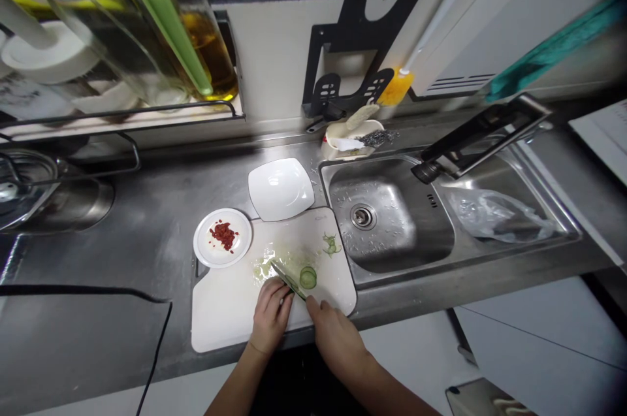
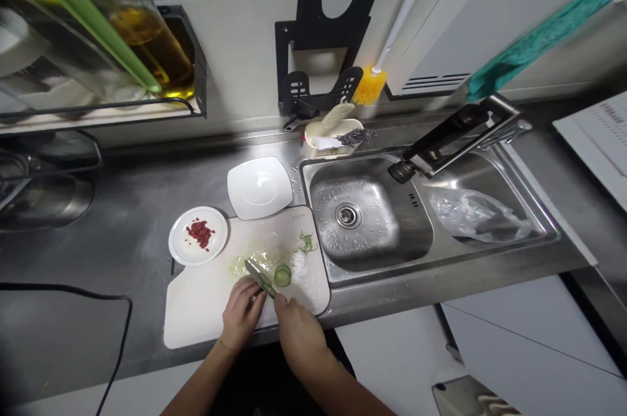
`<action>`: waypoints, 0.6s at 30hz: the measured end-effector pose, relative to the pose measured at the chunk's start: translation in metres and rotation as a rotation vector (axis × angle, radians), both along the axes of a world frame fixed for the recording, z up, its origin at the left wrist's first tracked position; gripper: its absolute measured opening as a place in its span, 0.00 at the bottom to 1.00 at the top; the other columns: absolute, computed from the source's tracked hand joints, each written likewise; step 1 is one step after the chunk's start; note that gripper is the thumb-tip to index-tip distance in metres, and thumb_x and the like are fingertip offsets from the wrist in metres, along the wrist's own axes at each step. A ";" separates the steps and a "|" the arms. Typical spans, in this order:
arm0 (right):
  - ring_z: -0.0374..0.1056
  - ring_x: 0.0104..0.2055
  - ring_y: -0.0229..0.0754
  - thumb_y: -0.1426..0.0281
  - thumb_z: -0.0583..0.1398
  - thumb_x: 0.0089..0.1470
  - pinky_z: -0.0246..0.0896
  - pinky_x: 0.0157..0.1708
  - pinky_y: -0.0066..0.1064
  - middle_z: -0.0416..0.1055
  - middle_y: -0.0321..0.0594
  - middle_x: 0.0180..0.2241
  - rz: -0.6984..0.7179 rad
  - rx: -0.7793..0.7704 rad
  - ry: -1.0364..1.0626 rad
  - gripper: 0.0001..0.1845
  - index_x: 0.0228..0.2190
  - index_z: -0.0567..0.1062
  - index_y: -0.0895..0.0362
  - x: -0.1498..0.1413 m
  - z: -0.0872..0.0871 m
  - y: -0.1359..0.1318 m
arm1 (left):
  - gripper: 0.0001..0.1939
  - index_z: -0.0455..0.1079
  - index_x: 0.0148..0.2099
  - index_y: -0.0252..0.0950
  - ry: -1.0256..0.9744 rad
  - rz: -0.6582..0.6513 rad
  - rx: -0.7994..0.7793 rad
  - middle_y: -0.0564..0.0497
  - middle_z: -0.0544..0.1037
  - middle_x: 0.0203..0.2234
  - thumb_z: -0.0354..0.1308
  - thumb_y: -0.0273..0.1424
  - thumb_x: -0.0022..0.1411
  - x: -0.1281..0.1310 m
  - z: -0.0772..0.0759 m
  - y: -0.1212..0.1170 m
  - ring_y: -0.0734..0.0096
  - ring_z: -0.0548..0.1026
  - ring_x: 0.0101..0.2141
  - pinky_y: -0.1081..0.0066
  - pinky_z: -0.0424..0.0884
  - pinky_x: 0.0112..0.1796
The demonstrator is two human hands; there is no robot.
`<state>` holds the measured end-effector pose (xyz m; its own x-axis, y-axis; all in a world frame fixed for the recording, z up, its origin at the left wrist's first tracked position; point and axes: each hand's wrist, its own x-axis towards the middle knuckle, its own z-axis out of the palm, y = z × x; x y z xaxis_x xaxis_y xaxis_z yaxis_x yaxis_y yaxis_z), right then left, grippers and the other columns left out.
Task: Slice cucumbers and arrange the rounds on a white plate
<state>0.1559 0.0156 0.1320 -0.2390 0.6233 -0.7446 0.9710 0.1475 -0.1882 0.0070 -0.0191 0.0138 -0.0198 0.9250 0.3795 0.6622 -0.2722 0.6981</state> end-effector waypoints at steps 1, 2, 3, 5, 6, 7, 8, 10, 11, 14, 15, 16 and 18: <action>0.72 0.41 0.44 0.83 0.42 0.57 0.61 0.36 0.28 0.73 0.47 0.40 -0.002 0.005 0.004 0.25 0.50 0.66 0.56 -0.001 -0.001 0.001 | 0.09 0.70 0.43 0.36 0.001 -0.001 -0.005 0.47 0.75 0.38 0.56 0.24 0.60 0.000 0.000 0.000 0.67 0.74 0.43 0.59 0.73 0.47; 0.71 0.41 0.44 0.83 0.42 0.57 0.61 0.36 0.28 0.73 0.48 0.40 -0.005 0.011 0.005 0.25 0.50 0.66 0.56 -0.003 -0.003 0.001 | 0.09 0.70 0.43 0.36 0.003 0.000 -0.010 0.47 0.75 0.38 0.56 0.24 0.60 0.000 -0.001 0.000 0.67 0.74 0.42 0.59 0.73 0.47; 0.71 0.41 0.44 0.83 0.42 0.57 0.61 0.35 0.28 0.73 0.48 0.40 -0.009 0.017 0.004 0.25 0.50 0.66 0.56 -0.004 -0.004 0.002 | 0.09 0.70 0.43 0.36 0.006 0.001 -0.016 0.47 0.75 0.37 0.56 0.24 0.60 0.000 -0.001 -0.001 0.67 0.74 0.42 0.59 0.73 0.47; 0.71 0.41 0.45 0.83 0.42 0.57 0.61 0.35 0.28 0.73 0.48 0.39 -0.014 0.026 0.003 0.25 0.50 0.66 0.57 -0.006 -0.008 0.002 | 0.09 0.70 0.43 0.36 0.010 0.003 -0.022 0.47 0.75 0.38 0.56 0.25 0.60 -0.001 -0.002 -0.001 0.67 0.74 0.42 0.59 0.73 0.47; 0.72 0.41 0.45 0.83 0.42 0.57 0.61 0.35 0.28 0.73 0.48 0.39 -0.015 0.030 0.004 0.25 0.51 0.66 0.57 -0.006 -0.009 0.001 | 0.09 0.70 0.43 0.36 0.011 0.002 -0.022 0.46 0.75 0.38 0.56 0.25 0.60 -0.001 -0.003 -0.001 0.67 0.74 0.43 0.59 0.73 0.47; 0.72 0.41 0.45 0.83 0.42 0.57 0.61 0.35 0.28 0.73 0.48 0.39 -0.015 0.032 0.005 0.25 0.51 0.66 0.57 -0.007 -0.011 0.001 | 0.09 0.70 0.44 0.36 0.012 -0.001 -0.019 0.46 0.75 0.38 0.56 0.25 0.60 -0.001 -0.004 -0.002 0.67 0.73 0.43 0.59 0.73 0.47; 0.71 0.41 0.45 0.83 0.42 0.57 0.61 0.36 0.28 0.73 0.48 0.39 -0.014 0.035 0.009 0.26 0.51 0.66 0.57 -0.007 -0.013 0.000 | 0.09 0.70 0.44 0.36 0.013 -0.005 -0.016 0.46 0.75 0.38 0.56 0.24 0.60 -0.001 -0.005 -0.002 0.66 0.73 0.43 0.59 0.73 0.47; 0.71 0.41 0.45 0.84 0.42 0.57 0.61 0.36 0.29 0.73 0.48 0.40 -0.015 0.045 0.017 0.26 0.52 0.66 0.57 -0.005 -0.017 -0.002 | 0.10 0.70 0.45 0.36 0.013 -0.010 -0.009 0.46 0.75 0.39 0.56 0.24 0.59 -0.001 -0.006 -0.002 0.66 0.73 0.44 0.59 0.73 0.48; 0.71 0.41 0.45 0.83 0.43 0.56 0.61 0.36 0.29 0.73 0.48 0.40 -0.018 0.050 0.023 0.26 0.52 0.65 0.57 -0.004 -0.019 -0.003 | 0.11 0.70 0.45 0.36 0.011 -0.010 -0.008 0.46 0.75 0.39 0.56 0.23 0.59 -0.001 -0.006 -0.002 0.66 0.73 0.44 0.59 0.73 0.48; 0.71 0.41 0.45 0.82 0.45 0.55 0.61 0.37 0.29 0.73 0.47 0.40 -0.036 0.060 0.050 0.26 0.54 0.65 0.57 0.002 -0.023 -0.004 | 0.11 0.70 0.45 0.35 0.004 -0.002 -0.017 0.46 0.74 0.39 0.57 0.23 0.59 -0.002 -0.005 -0.002 0.66 0.73 0.45 0.60 0.73 0.47; 0.71 0.41 0.44 0.82 0.46 0.55 0.60 0.37 0.29 0.74 0.47 0.40 -0.047 0.060 0.058 0.26 0.54 0.65 0.57 0.004 -0.023 -0.004 | 0.11 0.70 0.46 0.35 0.002 -0.002 -0.025 0.45 0.74 0.40 0.56 0.23 0.59 -0.002 -0.005 -0.003 0.66 0.73 0.45 0.61 0.73 0.47; 0.71 0.41 0.44 0.82 0.46 0.55 0.60 0.38 0.29 0.74 0.46 0.39 -0.056 0.061 0.063 0.26 0.53 0.65 0.57 0.006 -0.023 -0.003 | 0.12 0.70 0.46 0.35 0.001 -0.004 -0.035 0.45 0.74 0.40 0.56 0.23 0.59 -0.002 -0.004 -0.003 0.67 0.73 0.45 0.61 0.73 0.47; 0.71 0.42 0.44 0.82 0.45 0.55 0.59 0.39 0.28 0.74 0.46 0.39 -0.074 0.067 0.058 0.26 0.53 0.65 0.58 0.011 -0.020 -0.002 | 0.13 0.70 0.47 0.36 0.006 -0.007 -0.059 0.45 0.74 0.41 0.56 0.23 0.60 -0.002 -0.002 -0.004 0.67 0.73 0.45 0.61 0.73 0.47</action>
